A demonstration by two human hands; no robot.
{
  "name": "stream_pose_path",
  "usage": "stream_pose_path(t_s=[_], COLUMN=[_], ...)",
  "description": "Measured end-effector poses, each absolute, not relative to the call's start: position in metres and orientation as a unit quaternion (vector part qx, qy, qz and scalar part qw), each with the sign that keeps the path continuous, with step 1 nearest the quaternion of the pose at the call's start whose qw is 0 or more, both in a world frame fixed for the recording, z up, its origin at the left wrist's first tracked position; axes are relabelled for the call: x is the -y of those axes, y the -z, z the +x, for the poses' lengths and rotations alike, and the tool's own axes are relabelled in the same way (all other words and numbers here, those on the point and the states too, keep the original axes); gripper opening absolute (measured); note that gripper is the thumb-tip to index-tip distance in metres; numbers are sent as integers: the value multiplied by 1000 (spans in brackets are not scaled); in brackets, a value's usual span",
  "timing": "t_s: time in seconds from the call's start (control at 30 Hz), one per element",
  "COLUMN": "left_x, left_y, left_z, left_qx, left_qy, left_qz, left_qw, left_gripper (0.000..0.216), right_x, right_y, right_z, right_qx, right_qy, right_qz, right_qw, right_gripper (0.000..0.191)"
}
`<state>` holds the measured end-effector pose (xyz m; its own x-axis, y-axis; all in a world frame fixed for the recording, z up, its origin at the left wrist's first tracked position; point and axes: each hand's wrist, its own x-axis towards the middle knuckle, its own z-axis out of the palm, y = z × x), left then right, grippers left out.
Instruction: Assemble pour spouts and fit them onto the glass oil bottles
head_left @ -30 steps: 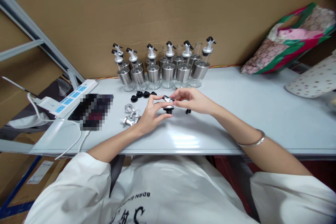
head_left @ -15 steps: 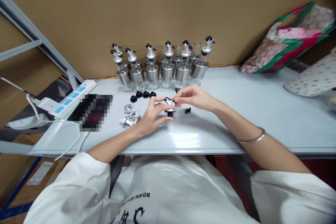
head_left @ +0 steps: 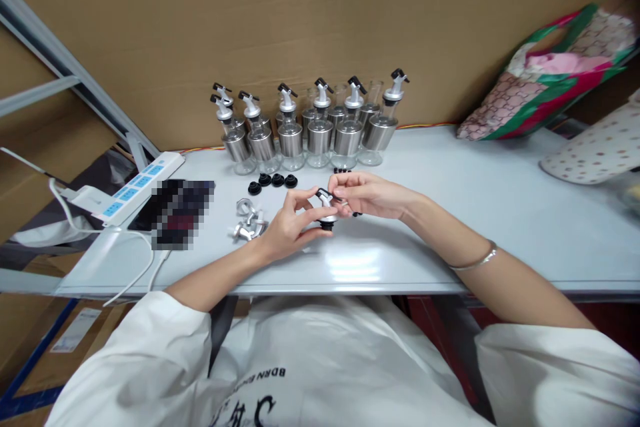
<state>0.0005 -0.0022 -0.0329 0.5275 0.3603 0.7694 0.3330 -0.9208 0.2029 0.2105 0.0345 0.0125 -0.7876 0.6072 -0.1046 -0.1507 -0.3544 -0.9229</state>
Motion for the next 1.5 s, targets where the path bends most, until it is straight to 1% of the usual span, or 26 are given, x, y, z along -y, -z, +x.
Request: stream_pose_path(t_s=[0.13,0.27,0.4,0.5,0.57,0.73,0.93,1.37,1.5], left_x=[1,3,7,7,7,7,7,5,5], left_y=[34,31,27,28,31,38,38,41,43], left_z=[0,1,3,4,4,3,3,0,0], left_qx=[-172,-157,-142,-134,-129,-142,-137,-149,-151], left_qy=[-442,-438,-439,-440,-432,-400,-412,-406,-404], left_qz=[881,884,884,885,891,905,901,901,902], left_qw=[-2,-35,-76,-77,-57,-6,-15,28,13], left_gripper=[37,32,26,29,33,40,40,42,42], right_x=[-35,-34,-33,-34,-36,-39,-40,-36,-36], right_y=[-11,-12,-12,-12,-11,-6,-3,-11,-9], right_z=[214,218,219,220,221,221,219,217,218], right_qx=[491,490,508,537,550,567,575,572,565], right_qy=[-823,-834,-836,-824,-816,-801,-796,-791,-797], right_qz=[-215,-204,-158,-139,-143,-150,-147,-165,-154], right_qw=[190,150,133,115,105,116,118,142,147], right_gripper=[29,25,26,28,28,25,25,30,31])
